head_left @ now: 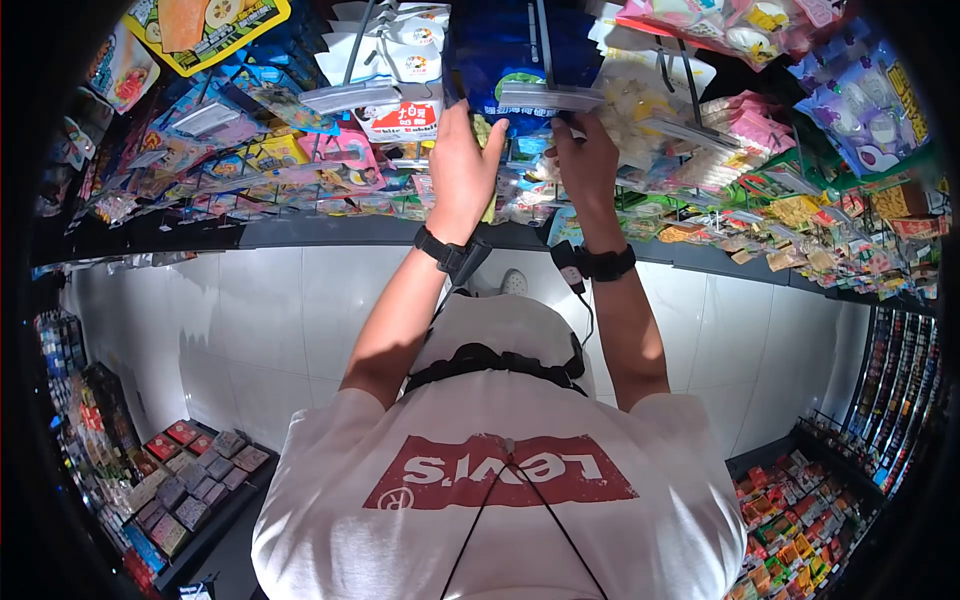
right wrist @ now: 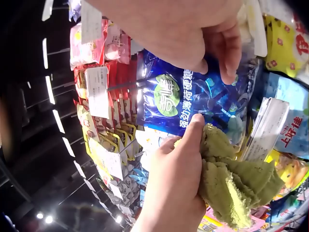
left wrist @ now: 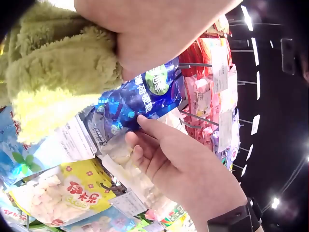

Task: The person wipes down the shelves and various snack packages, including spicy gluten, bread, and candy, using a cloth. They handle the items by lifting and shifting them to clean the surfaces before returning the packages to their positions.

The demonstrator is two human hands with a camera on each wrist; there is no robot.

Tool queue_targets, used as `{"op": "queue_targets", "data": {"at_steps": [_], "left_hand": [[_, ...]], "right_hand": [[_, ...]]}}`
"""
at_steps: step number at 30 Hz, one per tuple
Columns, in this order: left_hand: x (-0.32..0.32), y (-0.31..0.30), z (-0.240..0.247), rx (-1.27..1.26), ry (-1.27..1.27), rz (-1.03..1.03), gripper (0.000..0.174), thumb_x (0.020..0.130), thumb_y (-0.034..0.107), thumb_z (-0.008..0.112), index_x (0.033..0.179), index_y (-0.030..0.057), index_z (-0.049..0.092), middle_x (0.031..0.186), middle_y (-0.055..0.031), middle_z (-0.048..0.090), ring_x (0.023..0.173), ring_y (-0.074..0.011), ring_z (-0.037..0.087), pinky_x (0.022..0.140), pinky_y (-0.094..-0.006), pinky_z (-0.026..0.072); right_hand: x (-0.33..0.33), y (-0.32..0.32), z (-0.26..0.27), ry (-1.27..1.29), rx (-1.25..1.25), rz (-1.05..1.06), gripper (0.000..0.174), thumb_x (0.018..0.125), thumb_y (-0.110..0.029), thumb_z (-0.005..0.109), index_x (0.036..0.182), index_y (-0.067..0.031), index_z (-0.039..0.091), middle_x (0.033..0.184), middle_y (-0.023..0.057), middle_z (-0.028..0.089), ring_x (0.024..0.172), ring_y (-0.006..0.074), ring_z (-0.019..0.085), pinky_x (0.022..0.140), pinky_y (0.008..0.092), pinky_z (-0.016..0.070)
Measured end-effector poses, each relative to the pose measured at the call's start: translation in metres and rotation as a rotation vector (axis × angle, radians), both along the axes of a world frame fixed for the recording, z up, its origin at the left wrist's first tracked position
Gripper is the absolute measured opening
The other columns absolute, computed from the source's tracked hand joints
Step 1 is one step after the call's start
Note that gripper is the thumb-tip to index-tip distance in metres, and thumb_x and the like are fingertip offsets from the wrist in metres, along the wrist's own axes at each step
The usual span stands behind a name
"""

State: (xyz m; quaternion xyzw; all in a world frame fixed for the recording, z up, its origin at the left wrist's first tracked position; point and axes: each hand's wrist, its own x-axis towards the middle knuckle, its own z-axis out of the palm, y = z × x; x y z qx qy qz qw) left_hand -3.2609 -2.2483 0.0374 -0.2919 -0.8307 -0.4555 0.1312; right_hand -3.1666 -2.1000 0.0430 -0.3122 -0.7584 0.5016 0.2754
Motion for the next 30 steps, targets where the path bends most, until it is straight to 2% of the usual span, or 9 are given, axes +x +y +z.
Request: {"op": "queue_targets", "data": {"at_steps": [3, 5, 10, 15, 19, 22, 27, 29, 30], "left_hand": [[0.005, -0.004, 0.001, 0.009, -0.016, 0.025, 0.057, 0.099, 0.028, 0.082, 0.138, -0.0067, 0.059, 0.129, -0.0286, 0.069, 0.112, -0.0489, 0.070, 0.092, -0.0519, 0.0589], [0.010, -0.011, 0.003, 0.008, -0.035, 0.061, 0.057, 0.096, 0.024, 0.086, 0.135, -0.0086, 0.061, 0.127, -0.0272, 0.072, 0.117, -0.0419, 0.072, 0.100, -0.0468, 0.0571], [0.012, -0.062, 0.007, 0.037, -0.027, 0.116, 0.046, 0.098, 0.021, 0.084, 0.133, -0.0025, 0.064, 0.125, -0.0221, 0.072, 0.117, -0.0392, 0.071, 0.101, -0.0469, 0.0559], [-0.034, -0.114, 0.006, 0.131, -0.076, 0.196, 0.042, 0.101, 0.023, 0.081, 0.131, -0.0039, 0.067, 0.122, -0.0225, 0.074, 0.108, -0.0358, 0.072, 0.098, -0.0445, 0.0557], [-0.071, -0.127, 0.006, 0.190, -0.120, 0.153, 0.049, 0.101, 0.027, 0.082, 0.135, -0.0052, 0.066, 0.126, -0.0227, 0.074, 0.106, -0.0367, 0.074, 0.097, -0.0427, 0.0563], [-0.095, -0.129, -0.003, 0.170, -0.100, 0.056, 0.045, 0.099, 0.027, 0.083, 0.128, -0.0048, 0.068, 0.119, -0.0217, 0.076, 0.104, -0.0363, 0.075, 0.094, -0.0434, 0.0572], [-0.113, -0.131, 0.001, 0.087, -0.047, -0.055, 0.040, 0.094, 0.023, 0.087, 0.117, -0.0034, 0.067, 0.109, -0.0221, 0.072, 0.104, -0.0420, 0.071, 0.091, -0.0463, 0.0558], [-0.122, -0.131, -0.007, 0.118, -0.032, -0.086, 0.040, 0.092, 0.021, 0.088, 0.117, -0.0018, 0.066, 0.109, -0.0217, 0.071, 0.104, -0.0436, 0.070, 0.090, -0.0476, 0.0555], [-0.123, -0.132, -0.005, 0.123, -0.078, -0.113, 0.040, 0.092, 0.020, 0.088, 0.117, -0.0015, 0.066, 0.108, -0.0216, 0.070, 0.104, -0.0434, 0.070, 0.090, -0.0473, 0.0555]], "right_hand": [[0.007, -0.001, 0.004, -0.022, -0.053, 0.003, 0.038, 0.106, -0.020, 0.074, 0.133, 0.0061, 0.067, 0.112, 0.0172, 0.082, 0.075, 0.0223, 0.081, 0.067, 0.0357, 0.0604], [0.014, -0.002, 0.002, -0.015, -0.010, 0.011, 0.038, 0.105, -0.020, 0.075, 0.133, 0.0043, 0.066, 0.117, 0.0170, 0.081, 0.078, 0.0218, 0.081, 0.070, 0.0351, 0.0602], [0.031, -0.024, -0.009, 0.165, 0.054, -0.030, 0.023, 0.105, -0.011, 0.072, 0.124, 0.0011, 0.067, 0.095, 0.0082, 0.072, 0.062, 0.0137, 0.063, 0.062, 0.0335, 0.0512], [0.012, -0.070, -0.016, 0.170, -0.121, 0.242, 0.023, 0.104, -0.009, 0.074, 0.126, -0.0016, 0.068, 0.089, 0.0114, 0.074, 0.072, 0.0156, 0.076, 0.062, 0.0317, 0.0544], [-0.027, -0.095, -0.013, 0.093, 0.027, 0.291, 0.034, 0.104, -0.010, 0.074, 0.135, 0.0000, 0.063, 0.096, 0.0184, 0.074, 0.072, 0.0210, 0.077, 0.064, 0.0346, 0.0578], [-0.053, -0.116, -0.001, 0.072, -0.071, 0.277, 0.044, 0.108, -0.019, 0.071, 0.145, 0.0016, 0.059, 0.118, 0.0192, 0.079, 0.077, 0.0186, 0.080, 0.069, 0.0319, 0.0601], [-0.090, -0.133, -0.008, 0.075, -0.021, 0.105, 0.041, 0.106, -0.018, 0.073, 0.139, 0.0032, 0.062, 0.119, 0.0168, 0.080, 0.078, 0.0184, 0.081, 0.067, 0.0329, 0.0608], [-0.103, -0.130, -0.024, 0.132, 0.191, -0.035, 0.034, 0.102, -0.018, 0.076, 0.128, 0.0021, 0.068, 0.106, 0.0217, 0.080, 0.090, 0.0363, 0.081, 0.080, 0.0421, 0.0616], [-0.104, -0.133, -0.019, 0.110, 0.297, -0.075, 0.031, 0.100, -0.017, 0.077, 0.124, 0.0016, 0.070, 0.108, 0.0235, 0.079, 0.096, 0.0411, 0.079, 0.081, 0.0443, 0.0612]]}}
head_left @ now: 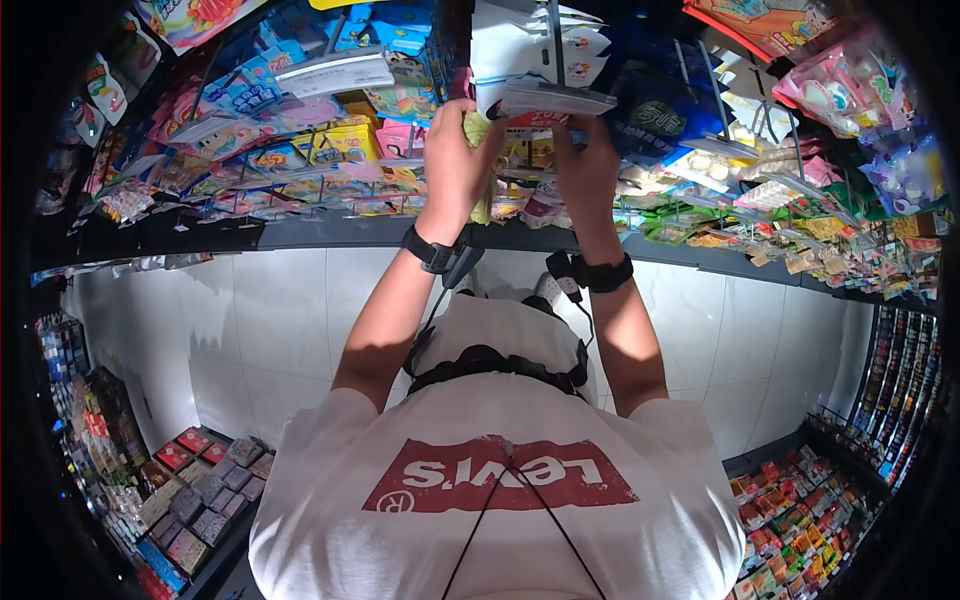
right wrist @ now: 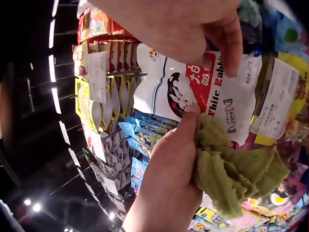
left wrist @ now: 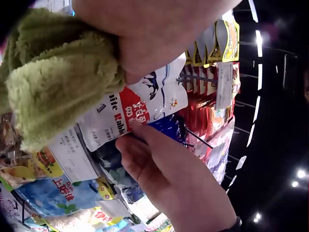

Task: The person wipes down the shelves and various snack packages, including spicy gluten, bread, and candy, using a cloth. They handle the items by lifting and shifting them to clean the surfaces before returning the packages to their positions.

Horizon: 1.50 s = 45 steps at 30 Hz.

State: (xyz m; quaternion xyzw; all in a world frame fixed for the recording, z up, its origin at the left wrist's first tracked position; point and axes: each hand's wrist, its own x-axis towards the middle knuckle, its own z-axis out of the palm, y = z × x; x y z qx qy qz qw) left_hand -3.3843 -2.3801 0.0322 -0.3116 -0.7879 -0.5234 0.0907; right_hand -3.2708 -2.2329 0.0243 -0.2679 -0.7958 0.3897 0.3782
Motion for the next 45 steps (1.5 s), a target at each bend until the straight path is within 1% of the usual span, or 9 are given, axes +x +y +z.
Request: {"op": "queue_targets", "data": {"at_steps": [10, 15, 17, 18, 25, 29, 40, 43, 45], "left_hand": [[0.003, -0.014, 0.003, 0.047, -0.074, -0.041, 0.040, 0.093, 0.020, 0.087, 0.119, -0.0023, 0.066, 0.106, -0.0207, 0.070, 0.098, -0.0421, 0.070, 0.087, -0.0476, 0.0563], [0.003, -0.064, 0.011, -0.009, 0.018, 0.064, 0.032, 0.097, 0.020, 0.085, 0.113, -0.0010, 0.067, 0.108, -0.0183, 0.072, 0.099, -0.0397, 0.071, 0.087, -0.0460, 0.0558], [-0.011, -0.089, 0.015, 0.006, -0.012, 0.166, 0.034, 0.100, 0.024, 0.083, 0.118, -0.0016, 0.070, 0.111, -0.0156, 0.075, 0.101, -0.0251, 0.071, 0.093, -0.0379, 0.0554], [-0.018, -0.098, 0.022, 0.012, -0.017, 0.185, 0.036, 0.100, 0.023, 0.082, 0.122, -0.0026, 0.069, 0.116, -0.0184, 0.074, 0.107, -0.0304, 0.072, 0.097, -0.0407, 0.0550], [-0.077, -0.111, 0.041, 0.112, -0.118, 0.123, 0.051, 0.103, 0.023, 0.078, 0.141, -0.0053, 0.061, 0.134, -0.0235, 0.073, 0.127, -0.0327, 0.070, 0.108, -0.0412, 0.0523], [-0.092, -0.104, 0.039, 0.127, -0.129, 0.012, 0.047, 0.104, 0.023, 0.077, 0.139, -0.0047, 0.062, 0.126, -0.0205, 0.077, 0.120, -0.0286, 0.074, 0.102, -0.0393, 0.0551], [-0.110, -0.103, 0.026, 0.179, 0.004, -0.149, 0.034, 0.098, 0.012, 0.079, 0.129, 0.0006, 0.071, 0.108, -0.0182, 0.072, 0.097, -0.0349, 0.072, 0.085, -0.0421, 0.0557], [-0.106, -0.103, 0.029, 0.113, 0.004, -0.106, 0.026, 0.098, 0.012, 0.078, 0.121, -0.0003, 0.073, 0.099, -0.0180, 0.068, 0.090, -0.0364, 0.068, 0.081, -0.0441, 0.0539], [-0.105, -0.106, 0.028, 0.125, 0.009, -0.101, 0.025, 0.099, 0.012, 0.078, 0.119, -0.0002, 0.073, 0.101, -0.0179, 0.068, 0.091, -0.0365, 0.069, 0.081, -0.0445, 0.0541]], "right_hand": [[0.005, -0.018, 0.011, -0.062, -0.021, -0.077, 0.031, 0.101, -0.017, 0.077, 0.125, 0.0019, 0.070, 0.111, 0.0250, 0.079, 0.089, 0.0390, 0.080, 0.081, 0.0452, 0.0605], [0.034, -0.030, 0.013, -0.174, -0.205, -0.050, 0.028, 0.103, -0.018, 0.075, 0.125, 0.0002, 0.070, 0.099, 0.0198, 0.079, 0.081, 0.0284, 0.080, 0.071, 0.0407, 0.0593], [0.038, -0.041, 0.011, -0.171, -0.220, 0.042, 0.028, 0.104, -0.017, 0.075, 0.125, -0.0006, 0.070, 0.096, 0.0185, 0.078, 0.078, 0.0257, 0.079, 0.069, 0.0392, 0.0588], [0.039, -0.046, 0.011, -0.173, -0.223, 0.115, 0.027, 0.104, -0.017, 0.075, 0.125, -0.0014, 0.070, 0.093, 0.0171, 0.078, 0.075, 0.0230, 0.078, 0.068, 0.0377, 0.0583], [-0.019, -0.088, 0.024, -0.032, -0.269, 0.376, 0.031, 0.103, -0.015, 0.075, 0.132, -0.0038, 0.069, 0.089, 0.0143, 0.077, 0.071, 0.0205, 0.077, 0.067, 0.0357, 0.0591], [-0.061, -0.098, 0.021, 0.035, -0.229, 0.350, 0.042, 0.106, -0.015, 0.073, 0.144, -0.0014, 0.062, 0.096, 0.0099, 0.077, 0.079, 0.0146, 0.079, 0.070, 0.0293, 0.0603], [-0.102, -0.117, 0.027, 0.071, -0.265, 0.184, 0.041, 0.108, -0.014, 0.070, 0.144, 0.0034, 0.059, 0.101, 0.0130, 0.078, 0.077, 0.0170, 0.080, 0.065, 0.0306, 0.0604], [-0.100, -0.118, 0.026, 0.075, -0.396, 0.169, 0.047, 0.104, -0.012, 0.070, 0.149, -0.0035, 0.062, 0.092, 0.0129, 0.066, 0.074, 0.0212, 0.072, 0.066, 0.0362, 0.0582], [-0.105, -0.112, 0.016, 0.043, -0.141, 0.133, 0.046, 0.101, -0.009, 0.070, 0.146, -0.0030, 0.064, 0.087, 0.0141, 0.065, 0.074, 0.0273, 0.071, 0.068, 0.0422, 0.0569]]}}
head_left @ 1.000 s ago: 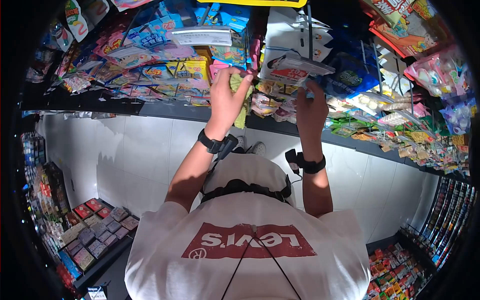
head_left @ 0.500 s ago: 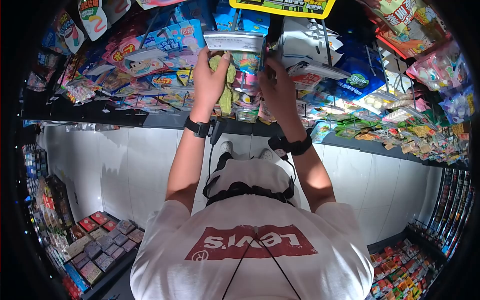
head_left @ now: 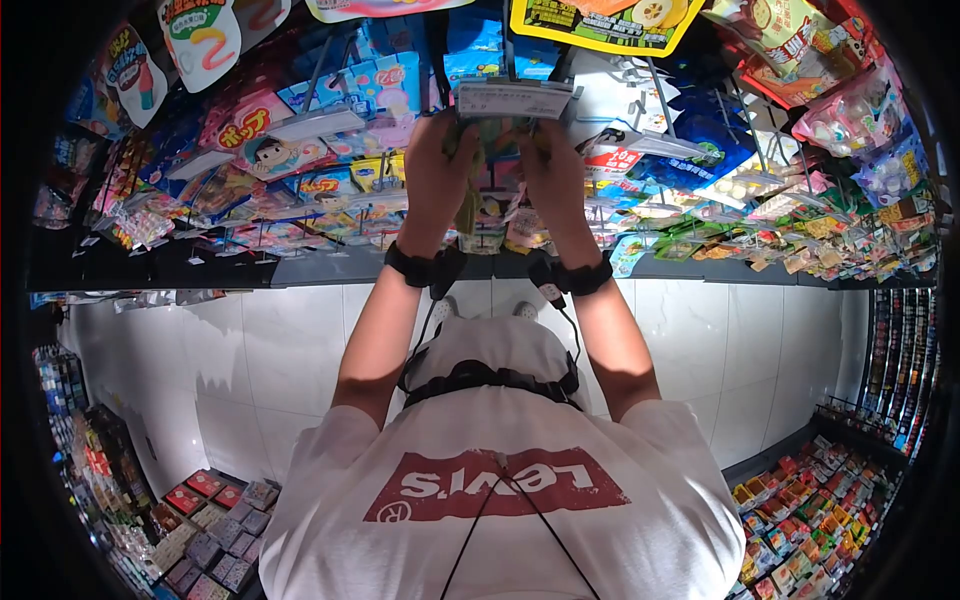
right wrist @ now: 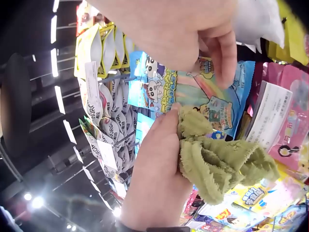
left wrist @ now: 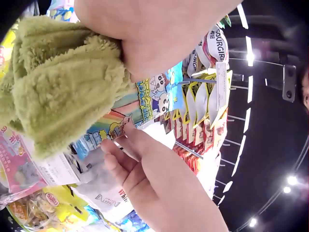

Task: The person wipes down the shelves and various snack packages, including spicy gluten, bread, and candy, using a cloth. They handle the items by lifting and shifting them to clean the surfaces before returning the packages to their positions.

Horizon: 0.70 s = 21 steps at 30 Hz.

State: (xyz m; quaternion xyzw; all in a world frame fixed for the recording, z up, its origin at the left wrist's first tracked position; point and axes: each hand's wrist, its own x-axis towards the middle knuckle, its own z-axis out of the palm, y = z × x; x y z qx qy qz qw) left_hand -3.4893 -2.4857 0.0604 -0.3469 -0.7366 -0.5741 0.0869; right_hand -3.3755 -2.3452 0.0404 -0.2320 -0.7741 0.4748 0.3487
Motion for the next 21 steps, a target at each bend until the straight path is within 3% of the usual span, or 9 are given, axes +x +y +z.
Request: {"op": "queue_targets", "data": {"at_steps": [1, 3, 4, 10, 13, 15, 16, 18, 21], "left_hand": [[0.002, -0.001, 0.000, -0.002, 0.000, 0.001, 0.025, 0.099, 0.012, 0.078, 0.119, -0.0002, 0.073, 0.101, -0.0179, 0.068, 0.091, -0.0365, 0.069, 0.081, -0.0445, 0.0541], [0.005, -0.002, 0.000, 0.005, -0.052, 0.016, 0.026, 0.099, 0.013, 0.078, 0.122, 0.0001, 0.073, 0.104, -0.0180, 0.068, 0.091, -0.0362, 0.069, 0.082, -0.0443, 0.0542], [0.006, -0.002, 0.001, 0.003, -0.050, 0.016, 0.026, 0.099, 0.013, 0.078, 0.122, 0.0001, 0.073, 0.104, -0.0180, 0.068, 0.091, -0.0362, 0.069, 0.082, -0.0443, 0.0542], [0.011, 0.000, -0.003, 0.055, 0.117, 0.089, 0.032, 0.100, 0.006, 0.076, 0.131, 0.0020, 0.072, 0.108, -0.0182, 0.070, 0.094, -0.0371, 0.070, 0.083, -0.0428, 0.0550], [0.008, 0.002, -0.003, 0.127, 0.170, 0.082, 0.033, 0.100, 0.003, 0.075, 0.133, 0.0021, 0.072, 0.110, -0.0186, 0.070, 0.097, -0.0374, 0.070, 0.084, -0.0430, 0.0551], [0.005, 0.002, -0.003, 0.107, 0.224, 0.073, 0.034, 0.100, 0.003, 0.076, 0.133, 0.0016, 0.072, 0.111, -0.0193, 0.070, 0.099, -0.0377, 0.070, 0.085, -0.0432, 0.0552], [0.005, 0.002, -0.004, 0.102, 0.223, 0.085, 0.034, 0.100, 0.003, 0.076, 0.133, 0.0016, 0.072, 0.111, -0.0193, 0.070, 0.099, -0.0377, 0.070, 0.085, -0.0432, 0.0552], [0.006, 0.004, -0.004, 0.039, 0.161, 0.100, 0.036, 0.099, 0.004, 0.078, 0.133, 0.0010, 0.070, 0.112, -0.0198, 0.071, 0.101, -0.0387, 0.070, 0.086, -0.0435, 0.0554], [0.007, 0.004, -0.003, 0.006, 0.152, 0.123, 0.036, 0.098, 0.006, 0.079, 0.132, -0.0001, 0.069, 0.115, -0.0211, 0.071, 0.103, -0.0407, 0.070, 0.089, -0.0440, 0.0558]], "right_hand": [[-0.002, 0.002, -0.005, 0.000, -0.002, 0.001, 0.046, 0.101, -0.009, 0.070, 0.146, -0.0030, 0.064, 0.087, 0.0141, 0.065, 0.074, 0.0273, 0.071, 0.068, 0.0422, 0.0569], [-0.006, 0.005, -0.010, -0.003, 0.150, -0.013, 0.030, 0.108, -0.012, 0.069, 0.134, 0.0016, 0.065, 0.097, 0.0148, 0.080, 0.071, 0.0188, 0.079, 0.061, 0.0316, 0.0583], [-0.007, 0.005, -0.010, -0.002, 0.147, -0.012, 0.030, 0.108, -0.012, 0.069, 0.134, 0.0016, 0.065, 0.097, 0.0148, 0.080, 0.071, 0.0188, 0.079, 0.061, 0.0316, 0.0583], [-0.017, 0.003, -0.007, 0.055, 0.232, -0.044, 0.020, 0.106, -0.010, 0.070, 0.121, 0.0026, 0.068, 0.093, 0.0152, 0.078, 0.066, 0.0218, 0.077, 0.057, 0.0342, 0.0555], [-0.021, 0.003, 0.000, -0.004, 0.135, -0.028, 0.017, 0.105, -0.011, 0.073, 0.114, 0.0026, 0.070, 0.091, 0.0167, 0.077, 0.069, 0.0243, 0.078, 0.060, 0.0358, 0.0562], [-0.023, 0.003, 0.003, 0.009, 0.248, -0.091, 0.016, 0.102, -0.012, 0.075, 0.109, 0.0021, 0.072, 0.089, 0.0168, 0.077, 0.073, 0.0260, 0.079, 0.063, 0.0380, 0.0575], [-0.023, 0.003, 0.005, 0.008, 0.244, -0.079, 0.016, 0.102, -0.012, 0.075, 0.109, 0.0021, 0.072, 0.089, 0.0168, 0.077, 0.073, 0.0260, 0.079, 0.063, 0.0380, 0.0575], [-0.025, 0.007, 0.007, 0.029, 0.101, -0.008, 0.021, 0.100, -0.013, 0.072, 0.117, -0.0003, 0.070, 0.090, 0.0219, 0.077, 0.077, 0.0349, 0.079, 0.068, 0.0456, 0.0599], [-0.024, 0.007, 0.010, 0.040, 0.082, -0.004, 0.023, 0.101, -0.015, 0.073, 0.118, 0.0005, 0.070, 0.093, 0.0214, 0.077, 0.077, 0.0344, 0.079, 0.069, 0.0445, 0.0605]]}}
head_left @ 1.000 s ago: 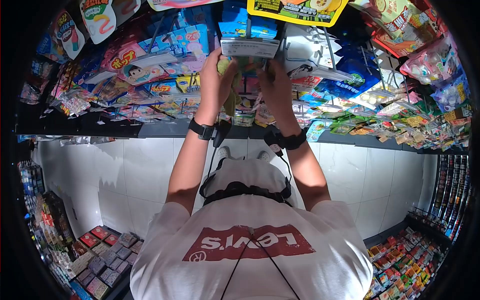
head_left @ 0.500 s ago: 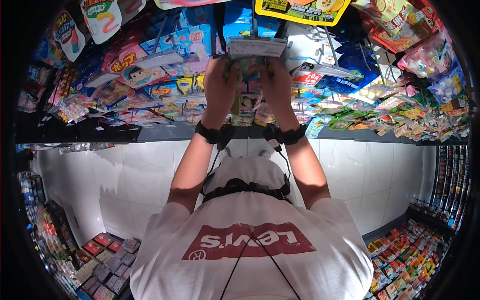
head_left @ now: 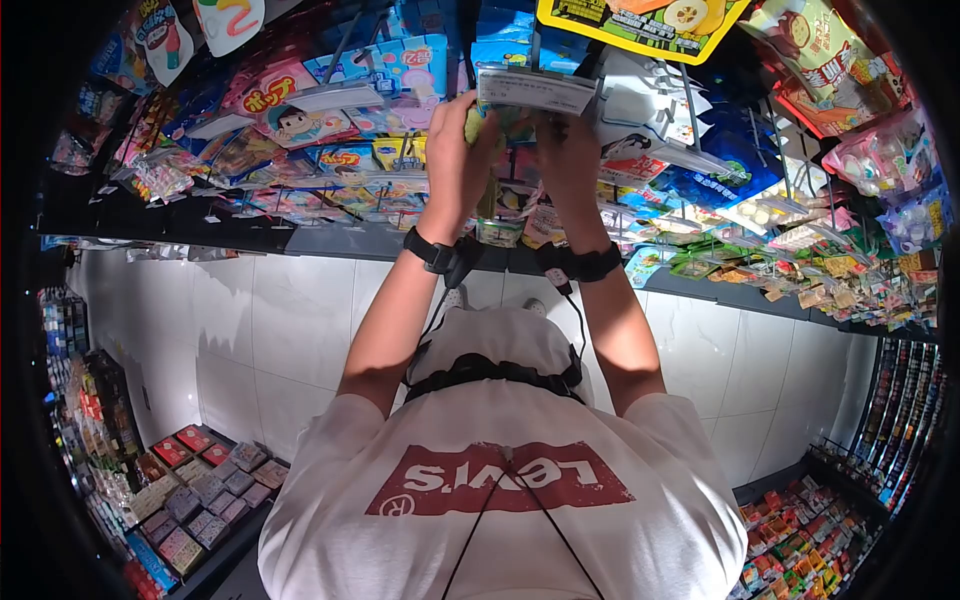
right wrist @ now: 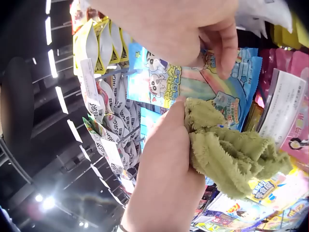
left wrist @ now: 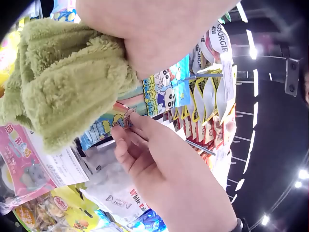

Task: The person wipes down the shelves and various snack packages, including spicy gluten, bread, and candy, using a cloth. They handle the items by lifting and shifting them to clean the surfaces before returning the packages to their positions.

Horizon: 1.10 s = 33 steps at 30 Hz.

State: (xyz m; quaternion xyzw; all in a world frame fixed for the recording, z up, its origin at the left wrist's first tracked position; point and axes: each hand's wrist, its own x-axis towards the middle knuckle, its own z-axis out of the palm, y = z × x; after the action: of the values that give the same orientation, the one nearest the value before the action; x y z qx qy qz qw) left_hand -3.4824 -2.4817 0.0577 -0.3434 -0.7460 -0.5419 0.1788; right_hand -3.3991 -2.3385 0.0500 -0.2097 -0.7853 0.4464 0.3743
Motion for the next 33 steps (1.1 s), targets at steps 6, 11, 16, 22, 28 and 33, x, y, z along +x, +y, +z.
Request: {"op": "queue_targets", "data": {"at_steps": [6, 11, 16, 22, 28, 33], "left_hand": [[0.004, -0.004, 0.003, -0.021, -0.053, 0.040, 0.034, 0.098, 0.012, 0.081, 0.128, 0.0009, 0.070, 0.116, -0.0215, 0.071, 0.106, -0.0423, 0.070, 0.092, -0.0452, 0.0558], [0.005, -0.008, 0.001, -0.013, -0.060, 0.063, 0.030, 0.096, 0.010, 0.083, 0.121, -0.0001, 0.070, 0.114, -0.0185, 0.073, 0.104, -0.0377, 0.073, 0.091, -0.0421, 0.0570], [0.010, -0.016, 0.002, -0.028, -0.077, 0.027, 0.034, 0.096, 0.009, 0.083, 0.126, 0.0021, 0.070, 0.118, -0.0182, 0.073, 0.110, -0.0362, 0.072, 0.096, -0.0416, 0.0557], [-0.005, -0.071, -0.024, -0.069, -0.233, 0.065, 0.032, 0.106, 0.021, 0.076, 0.129, -0.0010, 0.071, 0.123, -0.0173, 0.074, 0.114, -0.0300, 0.069, 0.106, -0.0408, 0.0524], [-0.052, -0.132, -0.014, -0.149, 0.040, 0.164, 0.033, 0.107, 0.021, 0.076, 0.126, -0.0055, 0.070, 0.125, -0.0201, 0.069, 0.118, -0.0357, 0.064, 0.108, -0.0478, 0.0484], [-0.087, -0.151, -0.014, -0.083, 0.053, 0.156, 0.038, 0.106, 0.020, 0.077, 0.133, -0.0038, 0.067, 0.129, -0.0181, 0.069, 0.121, -0.0328, 0.067, 0.107, -0.0469, 0.0527]], "right_hand": [[0.015, -0.010, 0.004, -0.023, 0.045, -0.020, 0.031, 0.101, -0.016, 0.076, 0.125, 0.0016, 0.067, 0.108, 0.0241, 0.077, 0.084, 0.0330, 0.080, 0.070, 0.0434, 0.0600], [0.031, -0.017, -0.004, -0.018, -0.063, 0.007, 0.036, 0.103, -0.013, 0.073, 0.134, 0.0021, 0.064, 0.103, 0.0197, 0.077, 0.081, 0.0258, 0.077, 0.069, 0.0393, 0.0593], [0.038, -0.024, -0.006, -0.079, -0.015, -0.026, 0.038, 0.106, -0.010, 0.070, 0.141, -0.0003, 0.062, 0.102, 0.0171, 0.078, 0.078, 0.0200, 0.076, 0.068, 0.0371, 0.0594], [0.075, -0.031, 0.005, 0.051, 0.104, -0.146, 0.027, 0.100, -0.006, 0.070, 0.127, -0.0045, 0.064, 0.104, 0.0166, 0.068, 0.080, 0.0327, 0.069, 0.071, 0.0436, 0.0541], [0.058, -0.062, 0.012, 0.040, 0.111, -0.018, 0.017, 0.099, -0.014, 0.071, 0.113, -0.0033, 0.072, 0.094, 0.0173, 0.073, 0.085, 0.0355, 0.074, 0.074, 0.0451, 0.0566], [0.004, -0.109, 0.007, 0.050, 0.124, 0.057, 0.016, 0.102, -0.016, 0.069, 0.111, -0.0024, 0.069, 0.107, 0.0186, 0.071, 0.101, 0.0374, 0.070, 0.088, 0.0471, 0.0550]]}}
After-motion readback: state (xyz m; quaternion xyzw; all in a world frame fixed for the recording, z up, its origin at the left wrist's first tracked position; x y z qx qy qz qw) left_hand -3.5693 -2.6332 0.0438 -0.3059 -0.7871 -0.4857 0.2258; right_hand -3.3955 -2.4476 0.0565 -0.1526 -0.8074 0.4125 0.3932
